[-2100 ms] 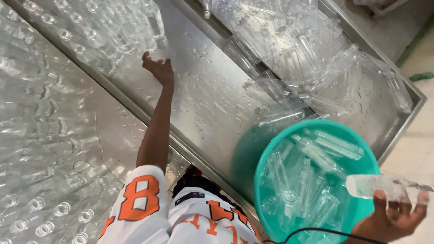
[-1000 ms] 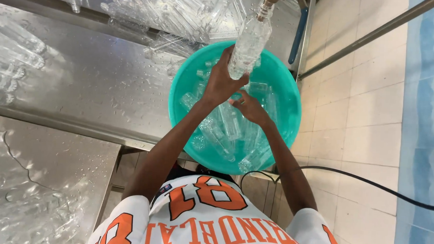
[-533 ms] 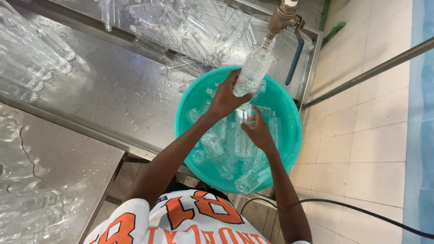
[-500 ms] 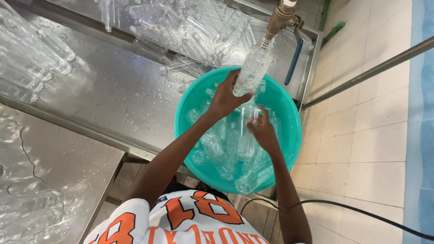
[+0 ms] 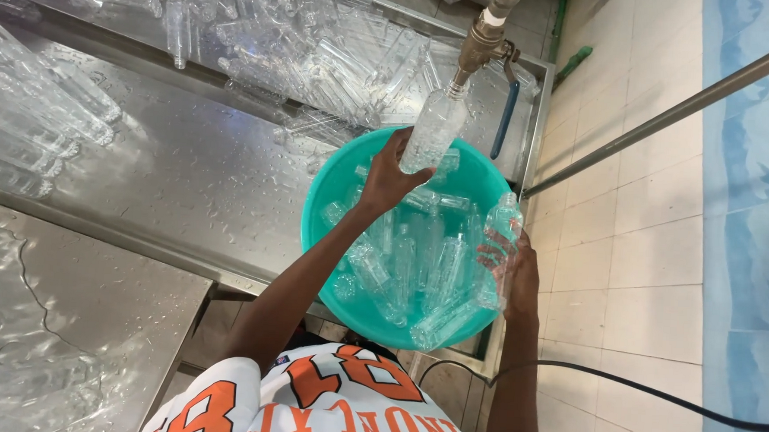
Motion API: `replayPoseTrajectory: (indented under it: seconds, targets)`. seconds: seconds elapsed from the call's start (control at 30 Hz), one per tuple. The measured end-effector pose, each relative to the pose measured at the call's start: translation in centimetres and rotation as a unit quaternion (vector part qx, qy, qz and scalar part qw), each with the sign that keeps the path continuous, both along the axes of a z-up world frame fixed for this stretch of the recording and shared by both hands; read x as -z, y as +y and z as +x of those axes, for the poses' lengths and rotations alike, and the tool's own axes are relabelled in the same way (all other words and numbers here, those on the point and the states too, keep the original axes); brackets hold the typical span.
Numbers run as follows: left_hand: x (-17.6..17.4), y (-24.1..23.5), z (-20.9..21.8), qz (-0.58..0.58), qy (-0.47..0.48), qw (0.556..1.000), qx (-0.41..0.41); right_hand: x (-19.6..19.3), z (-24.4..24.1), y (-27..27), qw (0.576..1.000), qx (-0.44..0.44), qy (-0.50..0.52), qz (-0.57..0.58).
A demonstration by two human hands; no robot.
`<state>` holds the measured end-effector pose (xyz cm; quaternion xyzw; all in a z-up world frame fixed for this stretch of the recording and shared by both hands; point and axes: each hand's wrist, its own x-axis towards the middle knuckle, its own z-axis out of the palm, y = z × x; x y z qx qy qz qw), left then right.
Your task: Rinsing empty plastic bottles under a water tap and collecting them in a plastic basin in a production facility.
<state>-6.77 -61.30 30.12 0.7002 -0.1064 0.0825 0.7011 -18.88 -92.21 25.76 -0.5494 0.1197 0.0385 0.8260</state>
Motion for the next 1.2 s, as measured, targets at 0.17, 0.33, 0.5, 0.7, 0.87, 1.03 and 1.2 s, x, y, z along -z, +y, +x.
replayPoseTrajectory:
  seconds: [0.17, 0.33, 0.5, 0.7, 0.87, 1.03, 1.2]
  targets:
    - [0.1, 0.1, 0.1, 0.007, 0.005, 1.000, -0.003, -5.1, 0.5, 3.2, 0.994, -0.043, -0.047, -0.085]
    - [-0.2, 0.3, -0.3, 0.006, 0.005, 1.000, 0.001, -11.0, 1.0, 5.7, 0.940, -0.051, -0.146, -0.305]
    - [-1.1, 0.6, -0.8, 0.015, 0.008, 1.000, 0.003, -16.7, 1.7, 9.2, 0.827, 0.018, -0.250, -0.504]
    - [0.4, 1.2, -0.7, 0.015, 0.017, 1.000, 0.014, -17.4, 3.6, 10.7, 0.782, 0.018, -0.249, -0.571]
    - [4.2, 3.0, -1.2, 0.012, 0.048, 0.999, 0.003, -16.7, 5.8, 13.0, 0.824, 0.006, -0.280, -0.493]
    - [9.8, 6.3, -0.4, 0.030, 0.111, 0.990, -0.086, -12.3, 8.9, 13.0, 0.864, -0.033, -0.340, -0.371]
    - [10.4, 15.5, 0.1, 0.017, 0.091, 0.967, -0.236, -14.2, 7.9, 14.9, 0.838, -0.005, -0.379, -0.393]
